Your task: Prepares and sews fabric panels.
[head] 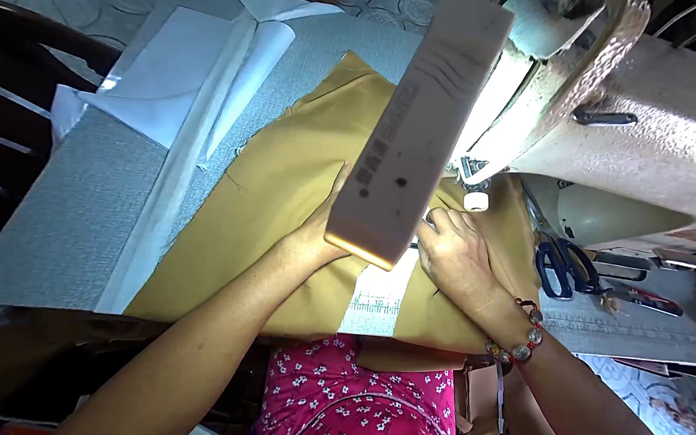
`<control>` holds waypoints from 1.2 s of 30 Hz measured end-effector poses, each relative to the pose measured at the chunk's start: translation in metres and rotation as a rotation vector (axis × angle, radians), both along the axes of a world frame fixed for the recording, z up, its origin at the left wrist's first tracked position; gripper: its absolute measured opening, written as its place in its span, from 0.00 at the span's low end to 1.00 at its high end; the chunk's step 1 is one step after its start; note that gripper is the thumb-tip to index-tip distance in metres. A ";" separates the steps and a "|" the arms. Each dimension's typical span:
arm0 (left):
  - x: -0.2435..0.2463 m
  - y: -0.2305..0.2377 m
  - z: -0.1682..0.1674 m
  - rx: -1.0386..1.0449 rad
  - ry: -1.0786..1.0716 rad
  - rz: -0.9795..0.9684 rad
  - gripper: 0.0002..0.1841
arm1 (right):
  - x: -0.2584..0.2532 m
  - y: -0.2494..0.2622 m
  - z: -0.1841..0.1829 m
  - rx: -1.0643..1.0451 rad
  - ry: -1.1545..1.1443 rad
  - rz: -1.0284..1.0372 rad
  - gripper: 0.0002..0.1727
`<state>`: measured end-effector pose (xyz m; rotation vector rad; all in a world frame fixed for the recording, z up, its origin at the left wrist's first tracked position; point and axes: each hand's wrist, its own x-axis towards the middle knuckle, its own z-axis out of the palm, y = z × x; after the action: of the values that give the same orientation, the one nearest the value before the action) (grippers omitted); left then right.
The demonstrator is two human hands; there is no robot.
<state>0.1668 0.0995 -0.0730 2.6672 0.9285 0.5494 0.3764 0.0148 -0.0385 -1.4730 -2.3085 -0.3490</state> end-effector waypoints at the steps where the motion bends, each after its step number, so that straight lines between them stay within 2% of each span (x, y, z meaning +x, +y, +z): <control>1: 0.000 0.006 0.000 -0.006 -0.012 -0.012 0.24 | 0.000 0.001 0.000 0.000 0.003 -0.002 0.08; 5: 0.000 0.030 -0.002 -0.006 -0.030 -0.049 0.23 | -0.003 0.009 0.000 -0.015 0.020 -0.034 0.11; 9: 0.002 0.046 -0.003 -0.015 0.000 -0.039 0.24 | -0.005 0.018 -0.005 -0.019 0.086 -0.066 0.09; 13: 0.000 0.061 -0.010 0.045 0.011 -0.051 0.26 | -0.003 0.022 -0.015 -0.039 0.187 -0.077 0.13; 15: 0.008 0.061 0.006 0.044 0.020 -0.064 0.26 | -0.001 0.022 -0.017 -0.051 0.244 -0.069 0.13; 17: 0.014 0.061 0.017 0.040 0.017 -0.071 0.25 | 0.001 0.020 -0.016 -0.065 0.280 -0.051 0.13; 20: 0.012 0.069 0.004 0.052 0.003 -0.060 0.24 | 0.002 0.000 -0.006 -0.117 0.244 -0.006 0.12; 22: 0.016 0.066 0.008 0.011 0.017 -0.002 0.26 | 0.001 -0.032 0.004 -0.242 0.174 -0.009 0.18; 24: 0.022 0.061 0.029 -0.114 0.049 0.062 0.29 | 0.000 -0.067 0.015 -0.357 0.124 -0.025 0.29; 27: 0.029 0.057 0.055 -0.257 0.105 0.149 0.28 | 0.006 -0.097 0.020 -0.458 0.105 -0.013 0.38; 29: 0.033 0.061 0.061 -0.306 0.153 0.217 0.28 | 0.012 -0.086 0.021 -0.521 0.120 -0.013 0.38; 31: 0.033 0.071 0.060 -0.300 0.201 0.283 0.28 | 0.023 -0.053 0.023 -0.584 0.142 -0.057 0.35; 33: 0.026 0.082 0.054 -0.279 0.236 0.362 0.29 | 0.037 -0.019 0.022 -0.518 0.129 -0.137 0.31; 34: 0.020 0.087 0.048 -0.264 0.246 0.407 0.30 | 0.042 -0.009 0.020 -0.396 0.119 -0.163 0.29; 36: 0.005 0.094 0.029 -0.174 0.258 0.514 0.34 | 0.040 -0.014 0.029 -0.237 0.158 -0.169 0.26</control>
<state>0.1720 0.1939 -0.0443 2.3711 1.6724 0.2049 0.4167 0.0012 -0.0098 -1.7471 -2.1646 -0.0003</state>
